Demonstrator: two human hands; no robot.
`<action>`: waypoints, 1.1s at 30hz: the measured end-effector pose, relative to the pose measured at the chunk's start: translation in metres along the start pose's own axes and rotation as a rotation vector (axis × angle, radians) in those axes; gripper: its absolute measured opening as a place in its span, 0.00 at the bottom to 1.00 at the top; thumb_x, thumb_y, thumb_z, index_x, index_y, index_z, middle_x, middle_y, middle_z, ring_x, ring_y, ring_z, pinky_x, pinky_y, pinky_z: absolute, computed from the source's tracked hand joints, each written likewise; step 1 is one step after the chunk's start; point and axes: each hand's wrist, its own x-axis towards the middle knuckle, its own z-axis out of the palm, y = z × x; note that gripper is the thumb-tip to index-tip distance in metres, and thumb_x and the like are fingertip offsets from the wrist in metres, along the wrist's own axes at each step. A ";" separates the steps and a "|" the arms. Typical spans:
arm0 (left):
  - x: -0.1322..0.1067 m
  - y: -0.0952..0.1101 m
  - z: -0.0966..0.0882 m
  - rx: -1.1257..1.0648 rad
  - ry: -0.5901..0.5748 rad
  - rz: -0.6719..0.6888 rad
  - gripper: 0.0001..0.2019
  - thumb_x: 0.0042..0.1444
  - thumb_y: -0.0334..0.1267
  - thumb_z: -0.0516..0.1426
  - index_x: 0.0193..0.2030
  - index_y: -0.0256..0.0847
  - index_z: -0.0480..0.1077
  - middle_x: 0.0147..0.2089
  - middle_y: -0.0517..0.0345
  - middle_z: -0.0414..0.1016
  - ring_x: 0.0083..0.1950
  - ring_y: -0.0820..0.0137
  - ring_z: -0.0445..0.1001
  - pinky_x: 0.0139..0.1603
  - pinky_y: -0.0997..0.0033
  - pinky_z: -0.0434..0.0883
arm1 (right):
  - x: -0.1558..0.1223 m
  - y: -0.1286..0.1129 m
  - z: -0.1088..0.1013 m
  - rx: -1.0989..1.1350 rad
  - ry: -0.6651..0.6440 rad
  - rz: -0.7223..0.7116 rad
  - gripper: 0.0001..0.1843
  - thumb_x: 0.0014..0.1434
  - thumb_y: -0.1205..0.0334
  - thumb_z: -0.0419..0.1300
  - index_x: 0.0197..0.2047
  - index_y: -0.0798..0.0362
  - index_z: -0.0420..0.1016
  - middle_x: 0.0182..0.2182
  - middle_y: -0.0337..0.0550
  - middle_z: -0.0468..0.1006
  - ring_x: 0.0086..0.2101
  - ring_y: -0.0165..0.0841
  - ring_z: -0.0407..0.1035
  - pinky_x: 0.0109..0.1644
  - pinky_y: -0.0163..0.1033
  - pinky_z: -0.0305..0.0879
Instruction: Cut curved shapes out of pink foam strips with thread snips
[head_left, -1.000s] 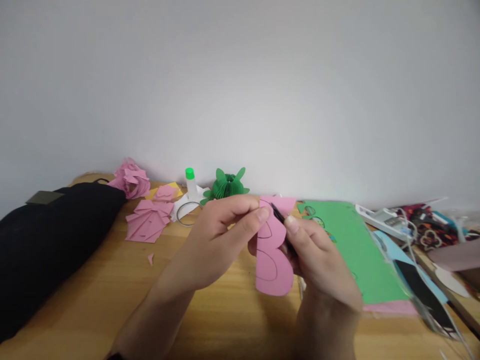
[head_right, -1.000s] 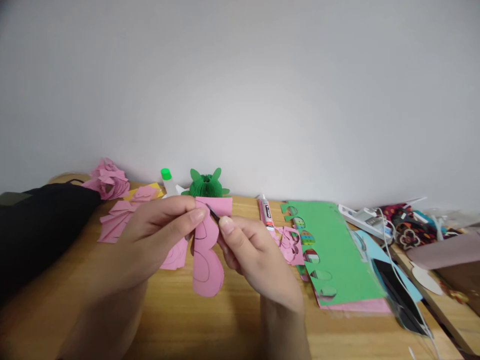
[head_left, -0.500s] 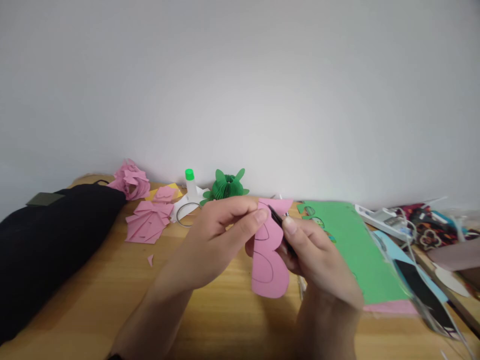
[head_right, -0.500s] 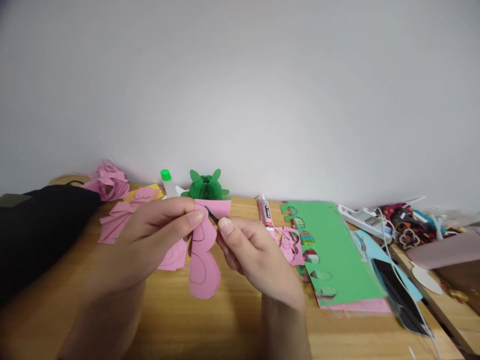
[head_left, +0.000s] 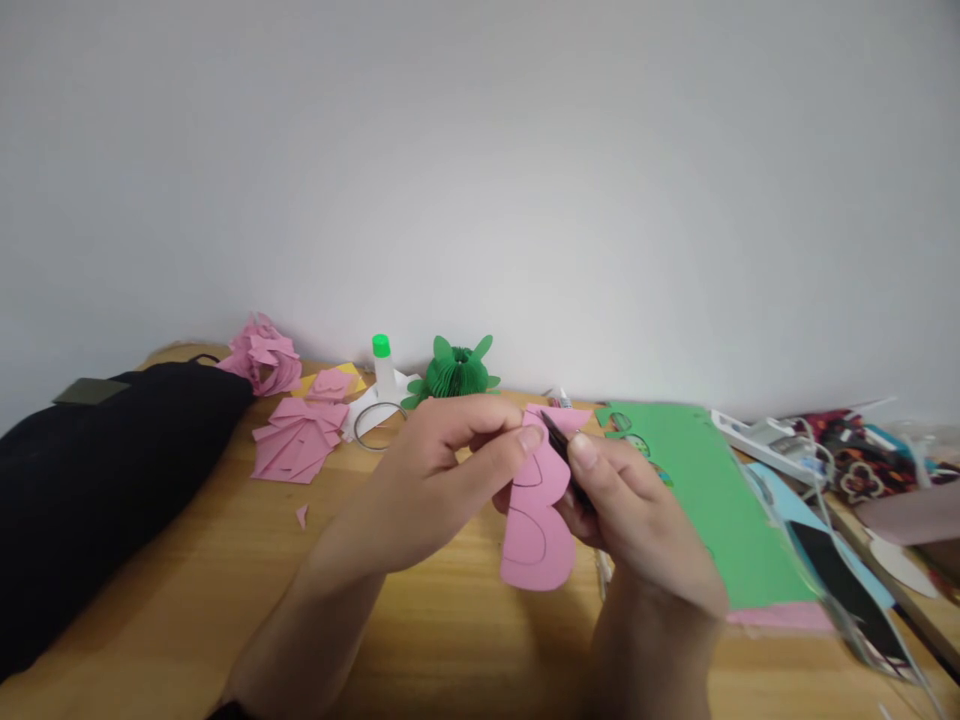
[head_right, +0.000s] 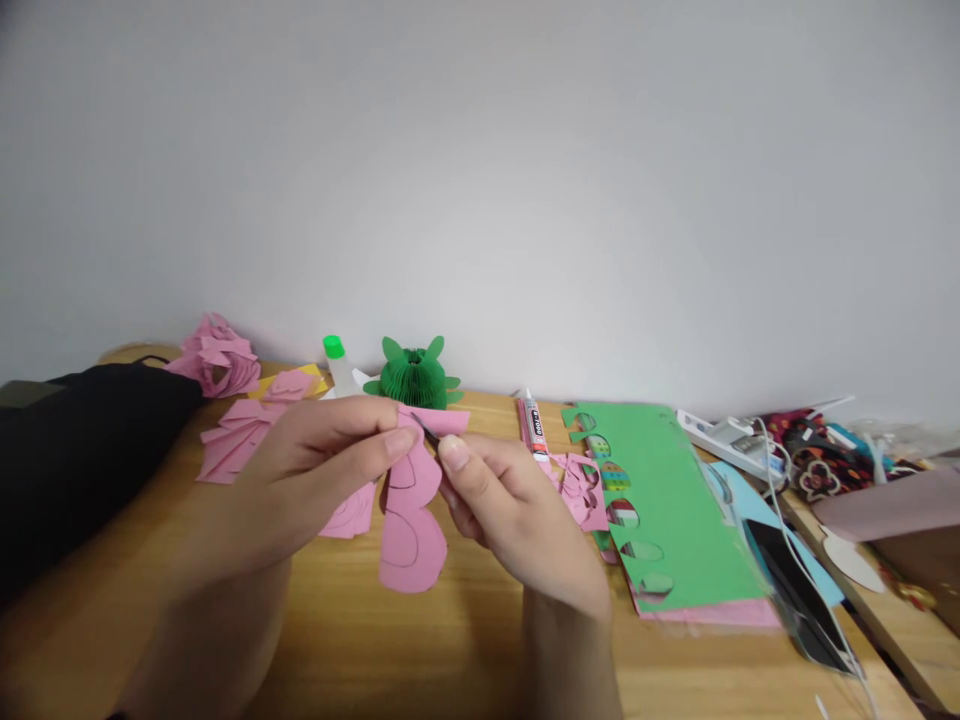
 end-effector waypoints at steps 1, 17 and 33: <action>0.000 0.000 0.000 -0.005 0.003 -0.012 0.16 0.64 0.37 0.53 0.24 0.40 0.68 0.33 0.59 0.79 0.30 0.74 0.73 0.30 0.75 0.72 | 0.000 0.000 0.000 -0.003 0.001 -0.003 0.27 0.69 0.45 0.51 0.22 0.51 0.59 0.15 0.29 0.53 0.16 0.24 0.43 0.17 0.32 0.42; -0.001 0.002 0.001 0.000 0.019 0.023 0.15 0.65 0.35 0.52 0.25 0.39 0.68 0.38 0.59 0.81 0.34 0.75 0.74 0.34 0.78 0.72 | -0.001 0.003 -0.001 0.011 -0.003 -0.015 0.27 0.70 0.46 0.49 0.22 0.51 0.60 0.15 0.30 0.54 0.16 0.24 0.44 0.17 0.32 0.43; -0.003 -0.001 -0.005 0.058 -0.053 0.062 0.18 0.66 0.37 0.51 0.22 0.42 0.57 0.23 0.65 0.54 0.26 0.74 0.62 0.31 0.73 0.66 | -0.001 -0.002 -0.004 -0.006 -0.104 -0.022 0.27 0.71 0.48 0.48 0.21 0.51 0.57 0.15 0.29 0.53 0.16 0.23 0.43 0.17 0.33 0.41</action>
